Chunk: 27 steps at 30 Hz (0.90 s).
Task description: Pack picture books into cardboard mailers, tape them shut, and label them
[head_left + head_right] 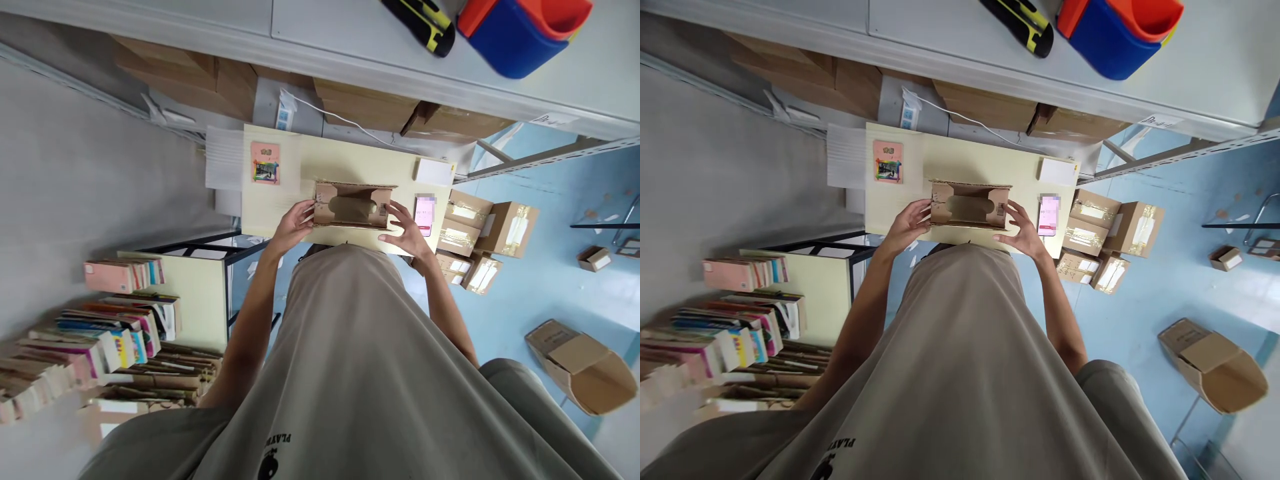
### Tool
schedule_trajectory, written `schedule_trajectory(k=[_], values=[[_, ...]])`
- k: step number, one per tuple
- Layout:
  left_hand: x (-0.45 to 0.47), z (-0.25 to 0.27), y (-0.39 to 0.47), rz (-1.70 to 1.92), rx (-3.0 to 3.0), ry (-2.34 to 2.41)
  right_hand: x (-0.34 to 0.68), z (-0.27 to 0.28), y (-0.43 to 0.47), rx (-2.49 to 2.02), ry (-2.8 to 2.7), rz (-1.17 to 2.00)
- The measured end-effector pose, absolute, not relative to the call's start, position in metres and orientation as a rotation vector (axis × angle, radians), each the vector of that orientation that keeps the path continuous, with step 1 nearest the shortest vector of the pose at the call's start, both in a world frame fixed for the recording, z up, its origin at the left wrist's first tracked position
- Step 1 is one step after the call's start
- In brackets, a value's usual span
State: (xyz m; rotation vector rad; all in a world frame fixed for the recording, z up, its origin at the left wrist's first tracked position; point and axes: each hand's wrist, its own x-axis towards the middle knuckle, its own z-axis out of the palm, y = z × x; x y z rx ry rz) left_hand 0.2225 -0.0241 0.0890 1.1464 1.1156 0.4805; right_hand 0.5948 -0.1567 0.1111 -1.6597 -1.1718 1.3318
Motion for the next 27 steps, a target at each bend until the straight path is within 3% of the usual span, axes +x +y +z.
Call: schedule_trajectory(k=[11,19,27], values=[[0.238,0.096,-0.009,0.384,1.421,1.349,0.577,0.102,-0.140,-1.914,-1.034,1.097],[0.243,0.106,-0.009,0.390,1.746,1.219,0.587,0.106,-0.136,-1.913,-1.249,1.033],[0.248,0.103,-0.017,0.482,1.629,1.327,0.580,0.101,-0.138,-1.915,-1.125,0.966]])
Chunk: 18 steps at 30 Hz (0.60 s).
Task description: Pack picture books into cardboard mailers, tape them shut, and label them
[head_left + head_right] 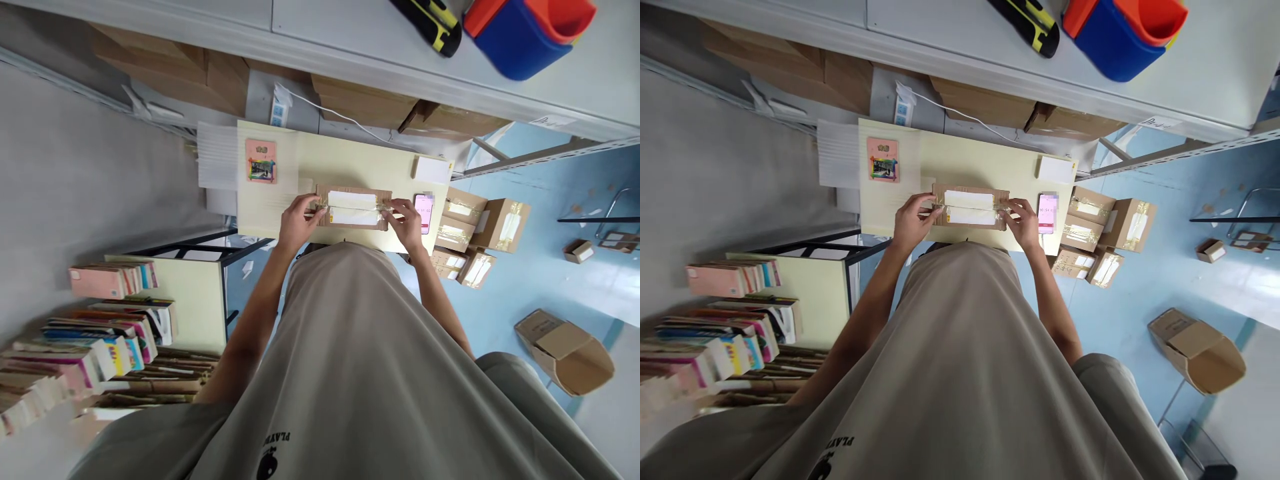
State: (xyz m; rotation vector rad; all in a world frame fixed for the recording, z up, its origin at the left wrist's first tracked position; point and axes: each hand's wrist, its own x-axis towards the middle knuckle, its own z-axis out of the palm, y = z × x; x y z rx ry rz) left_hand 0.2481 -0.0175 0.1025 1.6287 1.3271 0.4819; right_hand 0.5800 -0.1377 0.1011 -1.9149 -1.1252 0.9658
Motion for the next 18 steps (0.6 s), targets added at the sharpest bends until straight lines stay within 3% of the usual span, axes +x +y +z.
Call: schedule_trajectory(k=[18], values=[[0.264,0.081,-0.028,0.661,1.361,1.537,0.572,0.076,-0.139,-1.822,-0.922,1.032]])
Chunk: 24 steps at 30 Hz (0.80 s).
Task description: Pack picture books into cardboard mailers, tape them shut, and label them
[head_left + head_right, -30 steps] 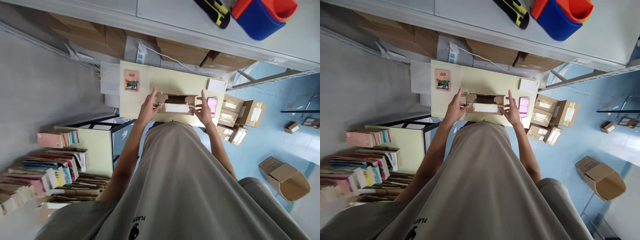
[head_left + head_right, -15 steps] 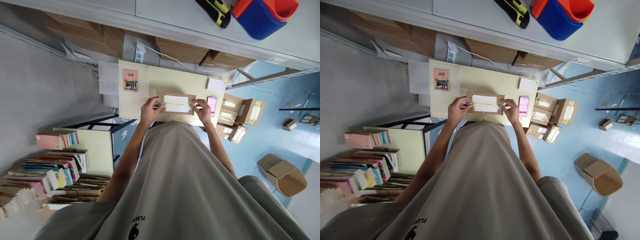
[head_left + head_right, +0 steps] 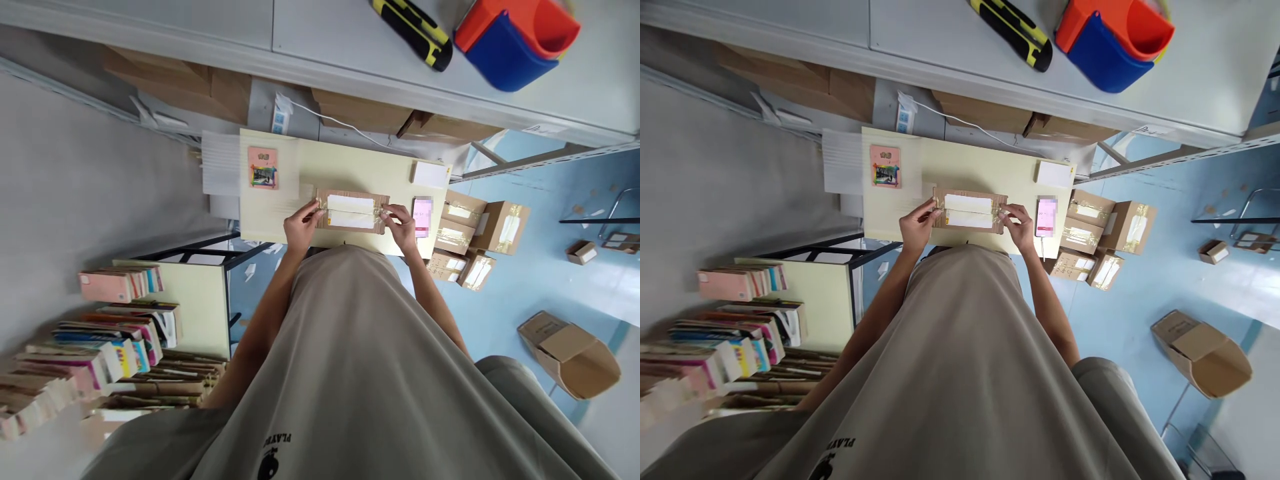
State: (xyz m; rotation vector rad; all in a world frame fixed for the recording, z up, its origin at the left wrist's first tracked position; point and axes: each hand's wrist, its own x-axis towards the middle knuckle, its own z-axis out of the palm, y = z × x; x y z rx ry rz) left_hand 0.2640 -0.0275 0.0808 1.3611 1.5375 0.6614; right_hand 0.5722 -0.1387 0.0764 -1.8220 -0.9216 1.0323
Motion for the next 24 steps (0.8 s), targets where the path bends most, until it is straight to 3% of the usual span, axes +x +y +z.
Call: schedule_trajectory(k=[10,15,19,24], values=[[0.258,0.074,-0.019,0.653,1.191,1.462,0.580,0.078,-0.139,-1.750,-0.911,1.178],[0.251,0.089,0.004,0.576,1.213,1.404,0.576,0.089,-0.143,-1.787,-0.993,1.068],[0.266,0.134,0.030,0.706,1.495,1.374,0.594,0.118,-0.132,-1.793,-1.224,0.828],[0.343,0.203,0.062,0.835,1.796,1.003,0.670,0.198,-0.067,-1.873,-1.508,0.210]])
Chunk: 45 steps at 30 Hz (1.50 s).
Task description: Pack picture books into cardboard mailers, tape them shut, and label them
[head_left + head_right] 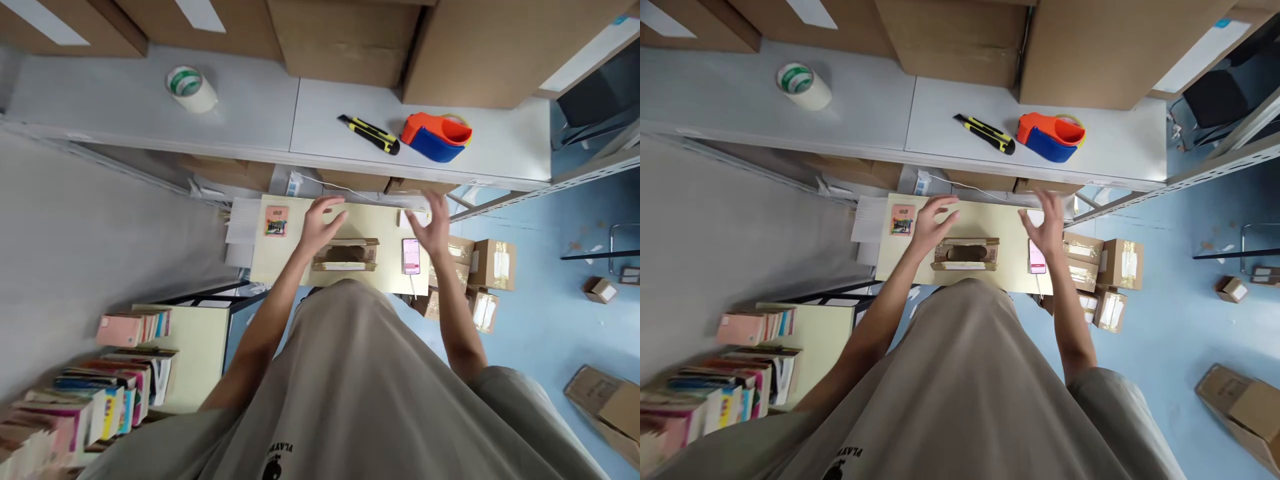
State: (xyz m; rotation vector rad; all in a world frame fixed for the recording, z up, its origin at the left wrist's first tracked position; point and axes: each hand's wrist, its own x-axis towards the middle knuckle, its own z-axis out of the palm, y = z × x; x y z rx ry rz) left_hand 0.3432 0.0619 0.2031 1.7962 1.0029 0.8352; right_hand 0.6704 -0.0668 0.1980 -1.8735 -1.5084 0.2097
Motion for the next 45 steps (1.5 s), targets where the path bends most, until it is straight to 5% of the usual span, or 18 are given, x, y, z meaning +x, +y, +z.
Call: schedule_trajectory(k=[5,13,18,28,45], values=[[0.451,0.242,0.089,0.948,1.925,0.648,0.731,0.266,0.024,-2.075,-1.681,-0.060],[0.529,0.255,0.098,1.047,1.908,0.551,0.745,0.261,0.084,-2.283,-1.742,0.064],[0.489,0.239,0.042,1.022,1.642,0.672,0.704,0.256,0.009,-2.189,-1.430,0.171],[0.398,0.187,-0.076,1.009,1.140,0.919,0.562,0.227,-0.117,-1.735,-1.137,0.946],[0.277,0.197,-0.066,1.162,1.404,1.028,0.498,0.235,-0.138,-2.028,-1.631,0.905]])
